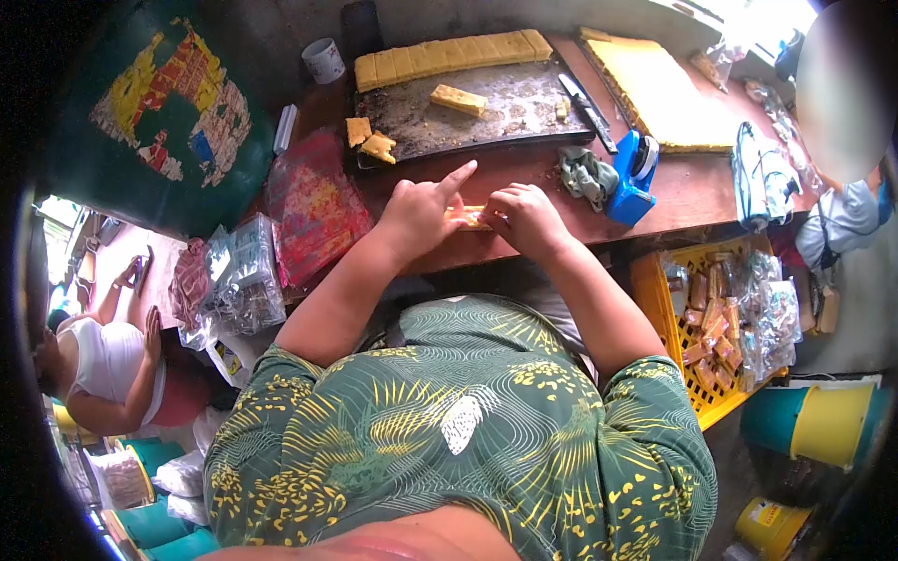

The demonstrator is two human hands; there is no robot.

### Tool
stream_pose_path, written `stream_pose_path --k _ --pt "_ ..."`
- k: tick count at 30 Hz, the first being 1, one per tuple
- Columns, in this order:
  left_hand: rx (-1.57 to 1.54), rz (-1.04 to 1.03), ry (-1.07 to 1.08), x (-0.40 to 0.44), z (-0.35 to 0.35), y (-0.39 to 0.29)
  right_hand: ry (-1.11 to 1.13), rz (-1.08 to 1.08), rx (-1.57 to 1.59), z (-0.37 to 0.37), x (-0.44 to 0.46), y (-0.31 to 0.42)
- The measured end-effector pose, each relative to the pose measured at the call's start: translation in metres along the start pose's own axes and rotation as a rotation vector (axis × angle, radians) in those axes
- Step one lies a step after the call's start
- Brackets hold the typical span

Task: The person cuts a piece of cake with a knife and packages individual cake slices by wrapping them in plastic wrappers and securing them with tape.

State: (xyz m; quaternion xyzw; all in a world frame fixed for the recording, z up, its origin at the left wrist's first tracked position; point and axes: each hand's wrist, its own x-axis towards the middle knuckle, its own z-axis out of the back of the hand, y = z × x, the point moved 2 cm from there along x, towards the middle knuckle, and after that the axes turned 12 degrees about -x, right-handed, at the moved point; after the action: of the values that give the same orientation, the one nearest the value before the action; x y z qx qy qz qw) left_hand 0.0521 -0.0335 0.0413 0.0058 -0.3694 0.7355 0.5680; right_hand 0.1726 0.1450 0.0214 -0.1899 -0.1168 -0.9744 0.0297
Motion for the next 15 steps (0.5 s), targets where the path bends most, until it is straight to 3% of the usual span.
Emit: stream_pose_path --k 2,6,9,10,13,15 --pt "-0.009 0.072 0.075 -0.001 -0.005 0.013 -0.020 0.020 0.023 0.000 0.000 0.000" --pt "-0.164 0.091 -0.079 -0.017 -0.002 0.024 0.012 -0.427 0.356 0.004 -0.009 -0.003" --pt "-0.894 0.644 -0.141 -0.032 -0.009 0.056 -0.014 -0.641 0.768 -0.021 -0.023 -0.025" --pt "-1.041 0.636 -0.203 -0.032 -0.006 0.053 -0.016 -0.639 0.842 -0.021 -0.022 -0.025" --pt "-1.063 0.555 0.081 -0.037 -0.010 0.077 0.032 -0.363 0.565 -0.022 -0.023 -0.030" --pt "-1.020 0.551 0.066 -0.038 -0.009 0.074 0.101 -0.529 0.745 -0.024 -0.024 -0.028"
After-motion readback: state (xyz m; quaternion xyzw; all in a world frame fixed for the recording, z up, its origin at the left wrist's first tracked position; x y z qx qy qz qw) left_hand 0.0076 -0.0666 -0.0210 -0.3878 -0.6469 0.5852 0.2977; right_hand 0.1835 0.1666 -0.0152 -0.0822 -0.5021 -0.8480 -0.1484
